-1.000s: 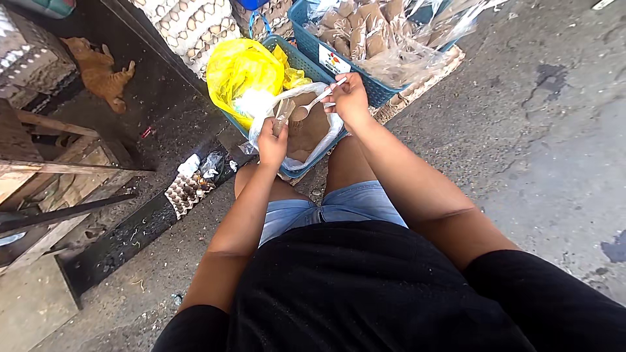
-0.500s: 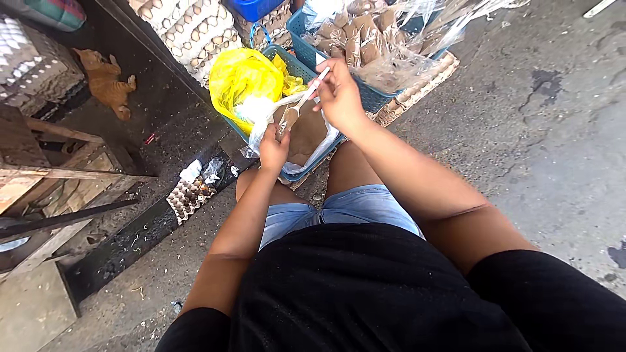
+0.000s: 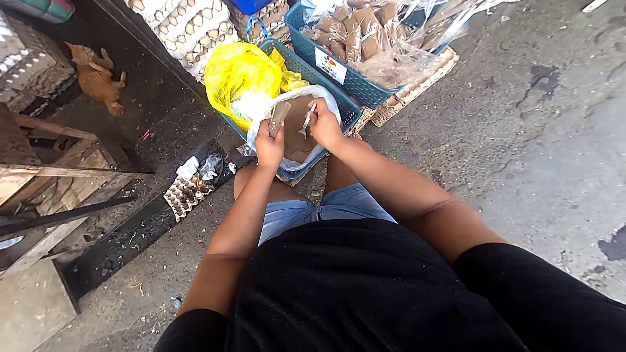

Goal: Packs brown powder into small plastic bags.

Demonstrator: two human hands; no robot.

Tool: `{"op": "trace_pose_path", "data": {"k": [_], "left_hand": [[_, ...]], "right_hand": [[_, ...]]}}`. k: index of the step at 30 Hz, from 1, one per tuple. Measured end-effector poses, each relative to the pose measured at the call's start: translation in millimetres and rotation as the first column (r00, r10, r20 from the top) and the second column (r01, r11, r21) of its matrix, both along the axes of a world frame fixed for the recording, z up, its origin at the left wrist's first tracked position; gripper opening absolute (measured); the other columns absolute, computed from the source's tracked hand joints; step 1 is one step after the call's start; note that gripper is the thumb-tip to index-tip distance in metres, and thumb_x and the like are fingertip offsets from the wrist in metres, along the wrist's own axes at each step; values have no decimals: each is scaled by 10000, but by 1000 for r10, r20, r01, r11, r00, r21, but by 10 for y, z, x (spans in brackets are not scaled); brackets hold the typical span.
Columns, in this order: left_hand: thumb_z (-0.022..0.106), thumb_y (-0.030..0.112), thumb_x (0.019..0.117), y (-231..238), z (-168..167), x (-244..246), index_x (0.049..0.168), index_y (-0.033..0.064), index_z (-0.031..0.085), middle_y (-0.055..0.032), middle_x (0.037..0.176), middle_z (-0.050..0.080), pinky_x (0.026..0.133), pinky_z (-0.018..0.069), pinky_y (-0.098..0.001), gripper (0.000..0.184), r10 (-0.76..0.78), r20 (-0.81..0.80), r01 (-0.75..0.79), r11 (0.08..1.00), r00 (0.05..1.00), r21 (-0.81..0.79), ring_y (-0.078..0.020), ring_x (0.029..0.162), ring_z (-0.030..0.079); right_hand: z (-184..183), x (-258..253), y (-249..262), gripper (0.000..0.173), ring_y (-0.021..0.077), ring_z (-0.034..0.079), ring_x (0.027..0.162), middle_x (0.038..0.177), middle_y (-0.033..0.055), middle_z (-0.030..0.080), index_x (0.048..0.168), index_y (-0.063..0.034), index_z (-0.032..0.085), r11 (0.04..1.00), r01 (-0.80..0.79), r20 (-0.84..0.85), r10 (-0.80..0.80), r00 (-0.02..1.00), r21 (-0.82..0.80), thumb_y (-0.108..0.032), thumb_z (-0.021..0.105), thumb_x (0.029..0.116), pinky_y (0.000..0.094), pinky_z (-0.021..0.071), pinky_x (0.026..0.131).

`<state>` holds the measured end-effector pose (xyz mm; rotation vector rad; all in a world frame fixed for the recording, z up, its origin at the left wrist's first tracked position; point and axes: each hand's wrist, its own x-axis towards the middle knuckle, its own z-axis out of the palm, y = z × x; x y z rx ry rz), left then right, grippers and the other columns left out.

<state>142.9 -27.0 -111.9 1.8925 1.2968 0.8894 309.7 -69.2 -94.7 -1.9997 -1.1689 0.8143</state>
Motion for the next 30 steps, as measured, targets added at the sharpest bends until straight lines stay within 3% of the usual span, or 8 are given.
{"op": "trace_pose_path", "data": {"k": [4, 8, 11, 15, 21, 30], "left_hand": [[629, 216, 1022, -13, 40, -1, 1194, -32, 629, -186, 1008, 704, 888, 548, -414, 302, -9, -20, 9, 1000, 1000, -15, -237, 921, 697], [626, 216, 1023, 6, 33, 30, 1191, -24, 629, -176, 1000, 701, 882, 545, -399, 293, -1, -5, 1, 1000, 1000, -11, -217, 906, 691], [621, 216, 1026, 6, 17, 22, 1185, -26, 625, -171, 989, 699, 873, 547, -392, 290, 4, 4, -4, 1000, 1000, -11, -214, 900, 688], [630, 210, 1020, 7, 2, -3, 1177, -24, 630, -169, 962, 700, 847, 552, -402, 281, 0, -17, 1, 1000, 1000, 16, -221, 867, 690], [629, 224, 1021, 3, 21, 7, 1194, -25, 635, -189, 1008, 710, 888, 548, -439, 303, -25, -44, 25, 1000, 999, 8, -258, 925, 702], [624, 214, 1020, 9, 34, 14, 1215, -40, 618, -216, 1025, 699, 897, 542, -499, 320, -47, -84, 43, 998, 995, -40, -315, 943, 696]], "right_hand": [[150, 129, 22, 329, 267, 730, 904, 1130, 164, 677, 1406, -35, 425, 991, 134, -256, -135, 957, -20, -147, 452, 1098, 453, 620, 764], [202, 165, 10, 316, 247, 732, 892, 1131, 156, 678, 1390, -37, 434, 989, 144, -245, -135, 960, 18, -136, 472, 1092, 423, 620, 759], [83, 2, -12, 349, 292, 731, 909, 1159, 194, 666, 1405, -18, 450, 999, 44, -200, -45, 979, -9, -138, 492, 1080, 468, 621, 779], [57, -111, -16, 347, 287, 731, 908, 1162, 191, 663, 1403, -25, 459, 999, 9, -279, -20, 960, -41, -135, 504, 1077, 462, 621, 776], [399, 272, -53, 343, 210, 733, 856, 1119, 144, 661, 1413, -22, 415, 960, 273, -504, -209, 838, 56, -103, 473, 1085, 371, 632, 704], [977, 511, -111, 316, 177, 723, 800, 1046, 107, 655, 1382, -28, 410, 884, 373, -495, -199, 846, 282, -89, 476, 1080, 323, 618, 634]]}}
